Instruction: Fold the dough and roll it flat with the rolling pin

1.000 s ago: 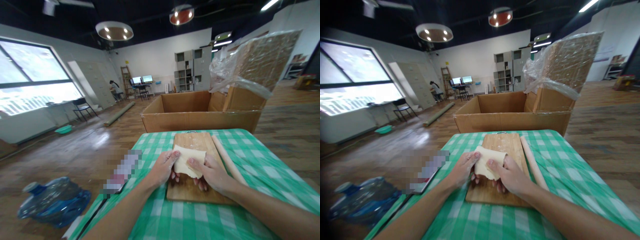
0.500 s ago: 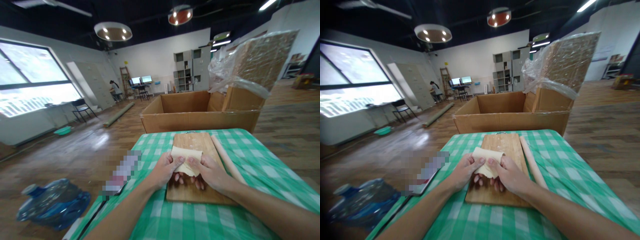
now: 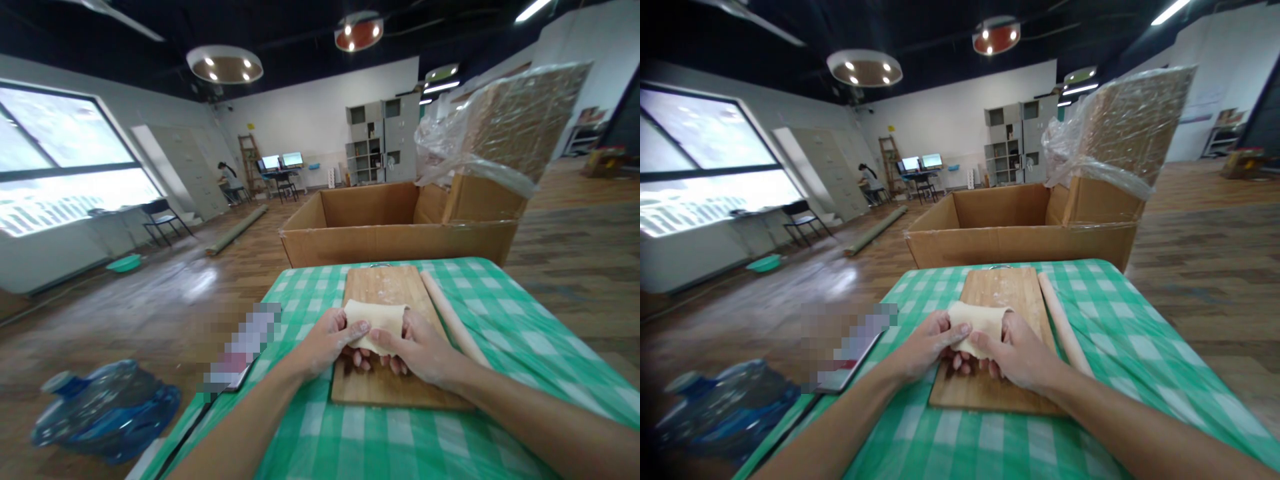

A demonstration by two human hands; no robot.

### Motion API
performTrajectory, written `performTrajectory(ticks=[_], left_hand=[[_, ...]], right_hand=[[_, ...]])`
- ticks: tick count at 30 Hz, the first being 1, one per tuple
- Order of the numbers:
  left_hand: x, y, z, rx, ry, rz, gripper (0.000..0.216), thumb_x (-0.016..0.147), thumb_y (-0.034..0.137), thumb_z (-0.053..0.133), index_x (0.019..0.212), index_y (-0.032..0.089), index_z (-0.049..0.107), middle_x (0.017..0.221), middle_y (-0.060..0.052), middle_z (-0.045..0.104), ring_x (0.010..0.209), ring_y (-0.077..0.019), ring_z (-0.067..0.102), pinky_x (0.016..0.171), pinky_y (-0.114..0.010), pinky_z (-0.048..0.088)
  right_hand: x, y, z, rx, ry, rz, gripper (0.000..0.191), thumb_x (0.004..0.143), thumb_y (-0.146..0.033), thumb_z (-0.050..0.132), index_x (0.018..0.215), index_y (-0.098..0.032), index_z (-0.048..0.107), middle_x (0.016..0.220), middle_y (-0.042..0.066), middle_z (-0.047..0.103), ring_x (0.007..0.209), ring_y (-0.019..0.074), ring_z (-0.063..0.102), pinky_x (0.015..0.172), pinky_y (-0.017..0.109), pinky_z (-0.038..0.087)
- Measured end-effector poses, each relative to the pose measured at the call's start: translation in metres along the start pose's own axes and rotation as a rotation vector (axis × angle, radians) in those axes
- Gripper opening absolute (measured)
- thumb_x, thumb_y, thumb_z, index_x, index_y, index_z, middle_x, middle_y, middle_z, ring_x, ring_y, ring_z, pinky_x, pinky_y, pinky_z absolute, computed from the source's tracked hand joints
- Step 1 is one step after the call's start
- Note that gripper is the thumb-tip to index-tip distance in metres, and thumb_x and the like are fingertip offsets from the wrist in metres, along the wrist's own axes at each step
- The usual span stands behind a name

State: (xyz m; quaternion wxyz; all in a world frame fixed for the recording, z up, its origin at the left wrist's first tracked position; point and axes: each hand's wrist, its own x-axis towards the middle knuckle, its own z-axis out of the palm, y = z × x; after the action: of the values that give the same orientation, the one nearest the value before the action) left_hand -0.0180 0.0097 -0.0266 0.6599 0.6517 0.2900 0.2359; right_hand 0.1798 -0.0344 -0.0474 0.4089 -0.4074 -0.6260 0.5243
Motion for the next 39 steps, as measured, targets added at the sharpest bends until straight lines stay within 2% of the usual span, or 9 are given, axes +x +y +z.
performTrajectory(ticks=[5,10,14,18,25,29,34,39], left_hand=[[-0.001,-0.001,-0.001,0.047,0.105,0.063,0.048,0.084,0.057,0.074,0.091,0.011,0.068,0.065,-0.006,0.07,0.043,-0.0102,0.058,0.042,-0.018,0.046],[-0.003,-0.001,0.001,0.089,0.133,0.034,0.048,0.084,0.059,0.073,0.078,0.013,0.064,0.055,-0.002,0.063,0.039,-0.0087,0.053,0.039,-0.017,0.04],[-0.005,0.002,-0.001,0.157,0.075,-0.031,0.054,0.087,0.066,0.065,0.075,0.013,0.064,0.048,-0.001,0.058,0.037,-0.0098,0.053,0.036,-0.017,0.034],[-0.004,0.003,-0.002,0.151,0.016,-0.065,0.06,0.088,0.071,0.059,0.075,0.013,0.065,0.053,-0.002,0.06,0.041,-0.0102,0.055,0.04,-0.018,0.041],[-0.002,-0.002,-0.005,0.123,0.148,0.013,0.055,0.084,0.067,0.068,0.066,0.016,0.057,0.044,0.002,0.053,0.035,-0.0079,0.047,0.037,-0.017,0.035],[-0.002,-0.004,-0.004,0.007,0.136,-0.005,0.05,0.084,0.064,0.069,0.073,0.018,0.053,0.039,0.009,0.044,0.03,-0.0071,0.04,0.035,-0.017,0.035],[-0.003,0.0,-0.007,0.006,0.113,-0.026,0.048,0.091,0.064,0.06,0.091,0.017,0.057,0.048,0.003,0.06,0.035,-0.0109,0.053,0.037,-0.016,0.035],[-0.001,0.002,-0.012,-0.031,0.2,0.01,0.045,0.091,0.06,0.061,0.085,0.015,0.059,0.047,-0.001,0.062,0.032,-0.0101,0.052,0.034,-0.016,0.034]], right_hand=[[0.004,-0.002,0.001,0.055,-0.103,0.01,0.057,0.095,-0.067,0.054,0.092,-0.013,0.07,0.061,0.0,0.064,0.04,0.0083,0.053,0.036,0.018,0.039],[0.001,-0.007,-0.002,0.014,-0.144,0.02,0.045,0.093,-0.057,0.063,0.093,-0.013,0.072,0.062,0.001,0.066,0.043,0.0083,0.054,0.04,0.018,0.041],[-0.002,-0.005,-0.004,-0.025,-0.078,0.015,0.038,0.094,-0.05,0.065,0.088,-0.013,0.071,0.061,0.0,0.065,0.046,0.0092,0.055,0.042,0.019,0.042],[-0.002,-0.004,-0.003,-0.025,-0.047,0.025,0.039,0.093,-0.05,0.066,0.085,-0.013,0.07,0.06,0.001,0.065,0.047,0.0099,0.056,0.042,0.019,0.041],[0.002,-0.002,0.0,0.086,-0.105,0.011,0.056,0.096,-0.066,0.052,0.094,-0.012,0.069,0.057,-0.001,0.062,0.041,0.0083,0.051,0.038,0.018,0.039],[0.001,0.002,-0.001,0.036,-0.055,0.049,0.053,0.096,-0.066,0.052,0.098,-0.014,0.066,0.049,-0.004,0.058,0.035,0.0085,0.048,0.033,0.016,0.034],[0.003,0.002,-0.001,0.046,0.031,0.039,0.056,0.094,-0.069,0.052,0.091,-0.014,0.066,0.049,-0.002,0.06,0.034,0.0091,0.048,0.033,0.017,0.034],[0.007,0.005,0.0,0.093,-0.013,0.078,0.062,0.093,-0.075,0.045,0.077,-0.017,0.058,0.046,-0.001,0.059,0.032,0.0094,0.048,0.032,0.017,0.035]])
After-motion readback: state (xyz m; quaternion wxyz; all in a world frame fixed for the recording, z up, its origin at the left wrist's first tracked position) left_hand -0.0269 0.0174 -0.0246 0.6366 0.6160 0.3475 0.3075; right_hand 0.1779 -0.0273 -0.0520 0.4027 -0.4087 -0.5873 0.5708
